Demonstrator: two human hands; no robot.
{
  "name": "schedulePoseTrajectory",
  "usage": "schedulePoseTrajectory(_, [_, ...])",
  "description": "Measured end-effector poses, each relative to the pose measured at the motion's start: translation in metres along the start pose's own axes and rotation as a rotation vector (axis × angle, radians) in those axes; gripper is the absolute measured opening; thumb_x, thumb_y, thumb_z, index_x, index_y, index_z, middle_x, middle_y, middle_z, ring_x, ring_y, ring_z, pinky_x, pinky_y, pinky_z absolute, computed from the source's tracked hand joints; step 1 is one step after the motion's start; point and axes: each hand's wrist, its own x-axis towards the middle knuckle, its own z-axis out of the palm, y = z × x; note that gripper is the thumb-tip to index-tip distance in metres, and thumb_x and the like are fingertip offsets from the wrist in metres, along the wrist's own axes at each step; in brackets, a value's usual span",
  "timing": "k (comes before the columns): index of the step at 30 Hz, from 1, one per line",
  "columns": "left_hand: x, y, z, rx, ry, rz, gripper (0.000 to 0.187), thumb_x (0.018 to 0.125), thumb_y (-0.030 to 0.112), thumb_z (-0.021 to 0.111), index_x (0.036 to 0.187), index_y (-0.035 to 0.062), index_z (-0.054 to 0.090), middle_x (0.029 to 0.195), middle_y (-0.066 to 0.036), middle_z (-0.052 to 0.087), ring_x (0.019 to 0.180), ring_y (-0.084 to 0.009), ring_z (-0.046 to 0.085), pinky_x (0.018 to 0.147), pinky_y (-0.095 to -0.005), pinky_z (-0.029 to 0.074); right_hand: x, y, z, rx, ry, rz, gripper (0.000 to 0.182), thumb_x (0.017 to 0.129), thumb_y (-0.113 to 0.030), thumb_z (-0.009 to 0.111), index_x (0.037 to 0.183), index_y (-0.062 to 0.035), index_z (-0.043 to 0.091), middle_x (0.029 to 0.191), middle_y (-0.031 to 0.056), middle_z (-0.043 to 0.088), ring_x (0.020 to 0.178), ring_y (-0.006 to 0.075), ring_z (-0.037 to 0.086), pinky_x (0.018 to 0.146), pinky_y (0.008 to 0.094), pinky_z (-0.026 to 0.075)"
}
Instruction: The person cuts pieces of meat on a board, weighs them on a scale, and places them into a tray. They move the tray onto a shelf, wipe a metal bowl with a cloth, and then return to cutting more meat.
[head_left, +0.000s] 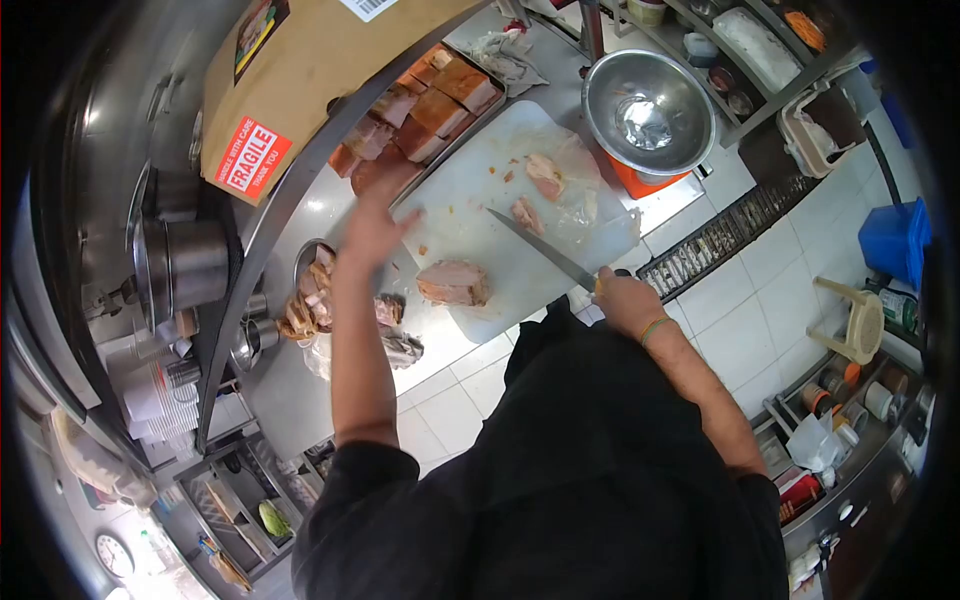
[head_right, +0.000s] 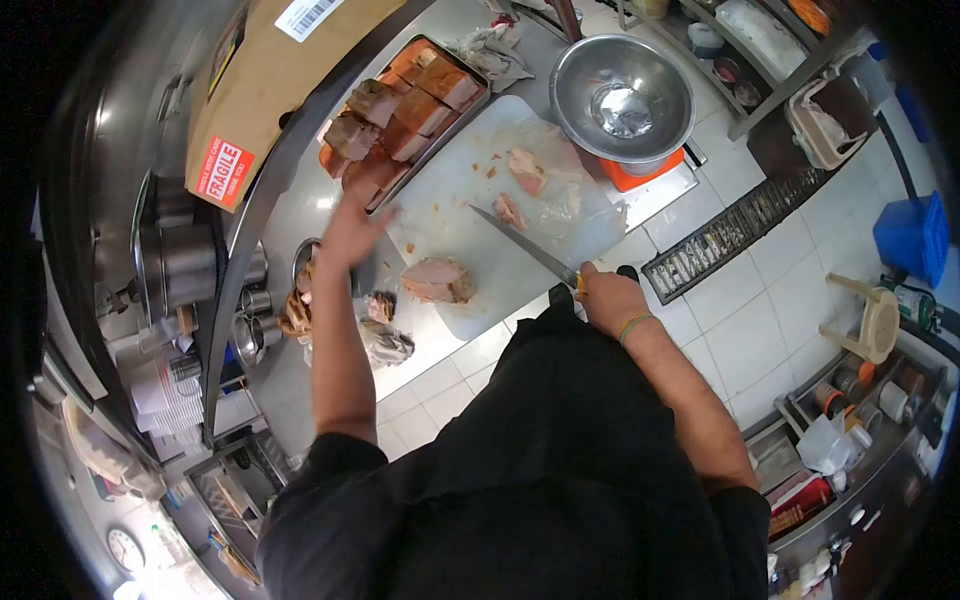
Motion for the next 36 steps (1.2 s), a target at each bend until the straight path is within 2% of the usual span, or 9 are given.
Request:
schedulePoseTrajectory(2, [-0.058, 0.024, 0.020, -0.015, -0.156, -0.099, 0.072, 0.077, 0.020, 0.084, 0.142, 0.0119, 0.056, 0.147, -0.017, 0.055, 0.140, -0.0367, 0.049, 0.118, -0.0444, 0.039, 0.000, 0.002, -0.001, 0.015, -0.014, 0.001, 0.033, 0.096, -0.026, 0.068, 0.116, -0.0033, 0.056, 0.094, 0.0217, 0.073, 0.094, 0.0405, 0.072, 0.081, 0.0515, 0.056])
schedulePoseTrajectory(4, [-0.102, 0.031, 0.052, 0.121, -0.232, -0.050, 0.082, 0.074, 0.021, 0.087, 0.147, 0.0117, 0.051, 0.149, -0.016, 0.053, 0.139, -0.0338, 0.050, 0.118, -0.0439, 0.039, 0.002, 0.004, 0.001, 0.011, -0.013, -0.012, 0.035, 0.096, -0.027, 0.068, 0.117, -0.0034, 0.055, 0.096, 0.0231, 0.073, 0.095, 0.0419, 0.071, 0.083, 0.0521, 0.055])
schedulePoseTrajectory(7, [-0.131, 0.052, 0.083, 0.209, -0.226, -0.160, 0.079, 0.074, 0.022, 0.085, 0.145, 0.0153, 0.051, 0.149, -0.013, 0.053, 0.142, -0.0333, 0.046, 0.113, -0.0423, 0.044, 0.008, 0.004, -0.002, 0.006, -0.035, -0.033, 0.037, 0.096, -0.028, 0.068, 0.119, -0.0030, 0.053, 0.096, 0.0245, 0.072, 0.096, 0.0441, 0.070, 0.084, 0.0533, 0.054])
schedulePoseTrajectory(13, [-0.116, 0.046, 0.099, 0.028, 0.012, -0.353, 0.072, 0.074, 0.021, 0.086, 0.139, 0.0095, 0.057, 0.127, -0.013, 0.066, 0.116, -0.0374, 0.063, 0.105, -0.0439, 0.051, 0.014, 0.002, -0.018, -0.008, -0.068, -0.103, 0.039, 0.096, -0.030, 0.067, 0.119, -0.0015, 0.052, 0.098, 0.0273, 0.071, 0.098, 0.0466, 0.068, 0.085, 0.0548, 0.052])
schedulePoseTrajectory(16, [-0.105, 0.050, 0.113, -0.057, 0.269, -0.285, 0.063, 0.078, 0.022, 0.085, 0.134, 0.0077, 0.061, 0.127, -0.013, 0.067, 0.112, -0.0368, 0.067, 0.097, -0.0420, 0.056, 0.015, -0.001, -0.021, -0.006, -0.053, -0.135, 0.039, 0.096, -0.031, 0.067, 0.117, -0.0011, 0.053, 0.098, 0.0284, 0.071, 0.099, 0.0470, 0.068, 0.086, 0.0548, 0.052])
schedulePoseTrajectory(25, [-0.111, 0.057, 0.156, 0.061, 0.530, -0.290, 0.063, 0.084, 0.020, 0.083, 0.143, 0.0246, 0.061, 0.146, -0.013, 0.058, 0.126, -0.0348, 0.062, 0.100, -0.0433, 0.055, 0.012, -0.002, -0.010, 0.014, -0.062, -0.123, 0.043, 0.096, -0.032, 0.068, 0.118, 0.0015, 0.053, 0.097, 0.0296, 0.071, 0.096, 0.0476, 0.068, 0.085, 0.0544, 0.053])
schedulePoseTrajectory(28, [-0.111, 0.054, 0.160, 0.165, 0.593, -0.214, 0.059, 0.083, 0.017, 0.083, 0.139, 0.0198, 0.064, 0.144, -0.013, 0.059, 0.128, -0.0350, 0.061, 0.102, -0.0436, 0.054, 0.012, -0.001, -0.006, 0.023, -0.050, -0.120, 0.043, 0.096, -0.032, 0.068, 0.117, 0.0020, 0.052, 0.094, 0.0301, 0.071, 0.094, 0.0479, 0.069, 0.083, 0.0544, 0.053])
schedulePoseTrajectory(34, [-0.109, 0.059, 0.154, -0.073, 0.582, -0.384, 0.054, 0.081, 0.013, 0.083, 0.131, 0.0110, 0.062, 0.132, -0.013, 0.065, 0.121, -0.0341, 0.063, 0.100, -0.0426, 0.054, 0.012, -0.004, -0.007, 0.005, -0.060, -0.114, 0.042, 0.097, -0.032, 0.067, 0.115, 0.0015, 0.051, 0.095, 0.0306, 0.071, 0.096, 0.0479, 0.069, 0.084, 0.0541, 0.053])
schedulePoseTrajectory(36, [-0.108, 0.060, 0.152, -0.022, 0.577, -0.359, 0.056, 0.080, 0.013, 0.083, 0.132, 0.0109, 0.061, 0.128, -0.013, 0.067, 0.119, -0.0337, 0.064, 0.099, -0.0428, 0.054, 0.013, -0.002, -0.006, -0.018, -0.058, -0.104, 0.042, 0.097, -0.033, 0.067, 0.115, 0.0014, 0.051, 0.095, 0.0303, 0.071, 0.096, 0.0478, 0.069, 0.084, 0.0539, 0.053])
